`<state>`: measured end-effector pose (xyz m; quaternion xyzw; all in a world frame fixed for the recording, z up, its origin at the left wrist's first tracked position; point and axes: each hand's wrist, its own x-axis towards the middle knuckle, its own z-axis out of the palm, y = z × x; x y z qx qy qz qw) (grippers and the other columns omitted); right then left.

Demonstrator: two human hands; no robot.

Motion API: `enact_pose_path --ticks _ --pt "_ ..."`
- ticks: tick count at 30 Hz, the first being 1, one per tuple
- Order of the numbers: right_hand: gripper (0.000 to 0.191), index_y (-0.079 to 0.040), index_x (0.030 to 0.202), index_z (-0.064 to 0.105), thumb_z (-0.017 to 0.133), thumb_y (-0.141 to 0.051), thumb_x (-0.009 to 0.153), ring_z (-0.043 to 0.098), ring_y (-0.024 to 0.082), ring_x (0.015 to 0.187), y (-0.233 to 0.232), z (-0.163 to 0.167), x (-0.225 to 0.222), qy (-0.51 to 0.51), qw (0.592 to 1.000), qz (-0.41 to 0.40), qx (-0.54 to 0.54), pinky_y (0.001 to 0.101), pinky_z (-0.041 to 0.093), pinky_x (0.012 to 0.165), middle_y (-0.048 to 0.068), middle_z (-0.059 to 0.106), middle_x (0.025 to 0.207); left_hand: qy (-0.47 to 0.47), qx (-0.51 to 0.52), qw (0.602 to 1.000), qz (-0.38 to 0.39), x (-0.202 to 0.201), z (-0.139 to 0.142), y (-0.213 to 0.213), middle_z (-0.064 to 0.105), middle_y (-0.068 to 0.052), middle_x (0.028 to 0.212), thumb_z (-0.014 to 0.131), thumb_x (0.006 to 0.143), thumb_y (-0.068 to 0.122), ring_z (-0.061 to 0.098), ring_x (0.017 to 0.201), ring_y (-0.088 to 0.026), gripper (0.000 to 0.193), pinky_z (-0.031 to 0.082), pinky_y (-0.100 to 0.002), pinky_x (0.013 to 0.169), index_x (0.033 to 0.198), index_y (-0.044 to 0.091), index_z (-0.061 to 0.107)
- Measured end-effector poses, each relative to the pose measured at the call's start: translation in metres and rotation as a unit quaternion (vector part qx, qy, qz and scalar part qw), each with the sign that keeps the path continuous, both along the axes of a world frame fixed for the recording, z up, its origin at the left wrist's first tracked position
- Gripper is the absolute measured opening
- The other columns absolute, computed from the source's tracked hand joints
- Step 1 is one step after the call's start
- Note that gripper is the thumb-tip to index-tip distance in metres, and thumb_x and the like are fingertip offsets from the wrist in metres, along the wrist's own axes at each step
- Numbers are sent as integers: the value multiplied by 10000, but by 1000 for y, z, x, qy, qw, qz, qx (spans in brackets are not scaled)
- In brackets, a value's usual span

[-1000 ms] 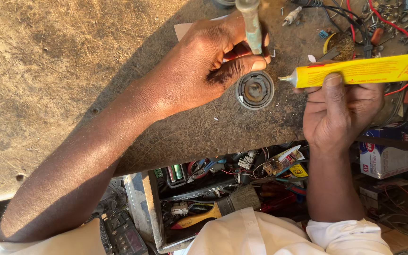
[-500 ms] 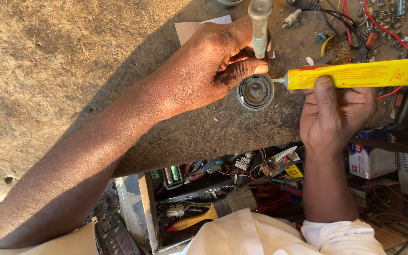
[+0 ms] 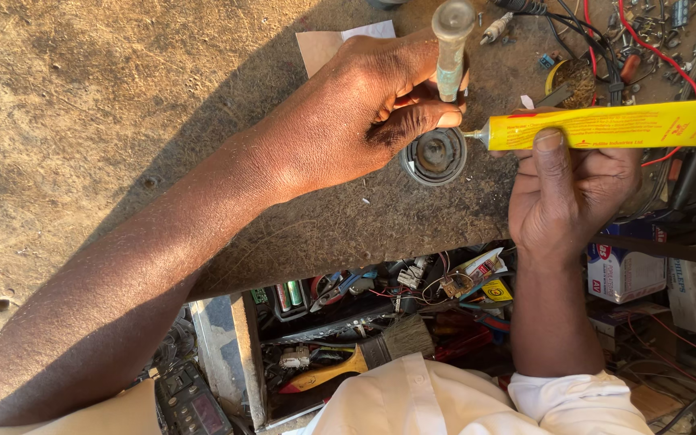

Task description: The person cuts a small piece of white material with scissors, fits it into a circular metal component, and applies adhesive from a yellow tube into the component. The work is performed on a cluttered repair bench with various tools and electronic parts visible.

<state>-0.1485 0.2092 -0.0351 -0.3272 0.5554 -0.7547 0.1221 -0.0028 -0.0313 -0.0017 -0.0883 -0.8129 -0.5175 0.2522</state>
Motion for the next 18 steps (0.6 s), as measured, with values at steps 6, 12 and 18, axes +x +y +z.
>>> enact_pose_path --ticks 6,12,18 --pt "286 29 1344 462 624 79 1113 730 315 1072 0 0 0 -4 1000 -1 1 512 666 833 224 656 1148 3 16 1000 -7 0 0 0 722 -115 977 697 1093 71 752 892 -153 139 566 -326 669 1088 -5 581" --pt "239 49 1312 488 645 87 1136 707 281 1043 6 -6 -4 -8 1000 -6 0 490 639 947 213 653 1162 9 19 1000 -16 1 2 0 725 -98 993 689 1114 48 751 899 -126 133 565 -303 684 1212 14 606" --pt "247 46 1315 492 651 88 1131 700 270 1048 5 -5 -3 -7 1000 -10 0 472 618 993 218 652 1171 3 21 999 -24 1 5 1 695 -100 969 702 1088 48 707 799 -129 160 534 -307 635 1205 10 600"
